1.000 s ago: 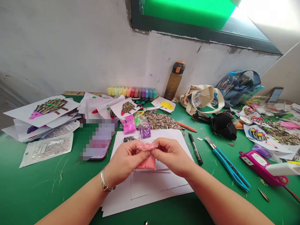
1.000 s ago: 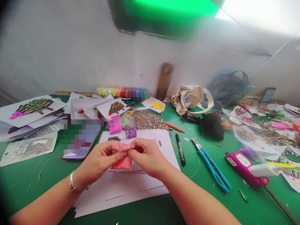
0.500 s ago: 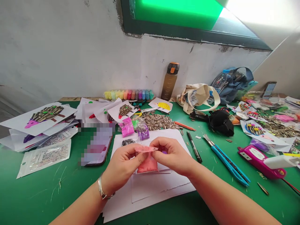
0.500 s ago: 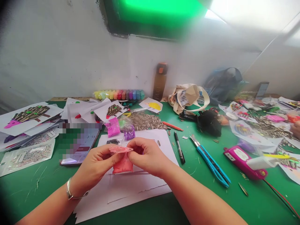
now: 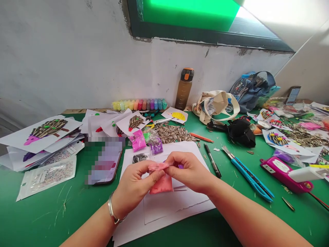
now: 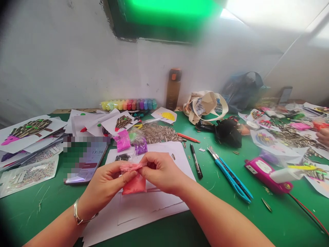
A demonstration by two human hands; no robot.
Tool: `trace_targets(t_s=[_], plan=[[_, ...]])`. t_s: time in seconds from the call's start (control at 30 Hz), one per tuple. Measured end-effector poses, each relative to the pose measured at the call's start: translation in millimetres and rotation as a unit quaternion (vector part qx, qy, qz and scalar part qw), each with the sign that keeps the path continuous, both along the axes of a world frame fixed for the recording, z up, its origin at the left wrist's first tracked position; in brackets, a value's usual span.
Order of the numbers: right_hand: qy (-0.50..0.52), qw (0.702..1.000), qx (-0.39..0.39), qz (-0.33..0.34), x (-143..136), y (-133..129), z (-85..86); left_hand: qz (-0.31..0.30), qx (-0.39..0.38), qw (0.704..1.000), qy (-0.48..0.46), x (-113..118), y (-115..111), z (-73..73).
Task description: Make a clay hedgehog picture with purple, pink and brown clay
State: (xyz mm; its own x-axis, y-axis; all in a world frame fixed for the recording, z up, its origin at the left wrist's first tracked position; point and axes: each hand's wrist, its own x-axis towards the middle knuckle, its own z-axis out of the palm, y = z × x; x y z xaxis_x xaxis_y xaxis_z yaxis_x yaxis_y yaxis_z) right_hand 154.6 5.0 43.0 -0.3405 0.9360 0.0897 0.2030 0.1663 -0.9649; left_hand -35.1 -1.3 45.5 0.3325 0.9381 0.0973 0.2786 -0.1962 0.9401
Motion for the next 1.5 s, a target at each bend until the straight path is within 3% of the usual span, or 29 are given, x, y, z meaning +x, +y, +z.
trace_targets(t_s=[0.2,0.47,0.73,1.17,1.5], plan=[[-0.015,1.000,-0.003,0.007,-0.7,0.9,-1.0,0.006,0.067,0.998,0.010,0.0,-0.8,-0.6],[0.004,0.998,-0.060,0.030,4.0,2.6,2.0,0.002,0.085,0.996,0.021,-0.5,-0.4,2.6],[-0.018,1.000,-0.017,0.016,5.4,1.9,0.0,-0.001,0.057,0.998,0.032,0.2,1.0,-3.2],[-0.054,0.995,0.081,0.016,1.4,-1.9,0.7,-0.020,0.117,0.992,0.044,-3.2,-2.9,1.5],[-0.060,0.994,0.090,0.002,6.2,1.0,2.2,-0.009,0.106,0.993,0.042,-0.2,-2.0,-1.0]])
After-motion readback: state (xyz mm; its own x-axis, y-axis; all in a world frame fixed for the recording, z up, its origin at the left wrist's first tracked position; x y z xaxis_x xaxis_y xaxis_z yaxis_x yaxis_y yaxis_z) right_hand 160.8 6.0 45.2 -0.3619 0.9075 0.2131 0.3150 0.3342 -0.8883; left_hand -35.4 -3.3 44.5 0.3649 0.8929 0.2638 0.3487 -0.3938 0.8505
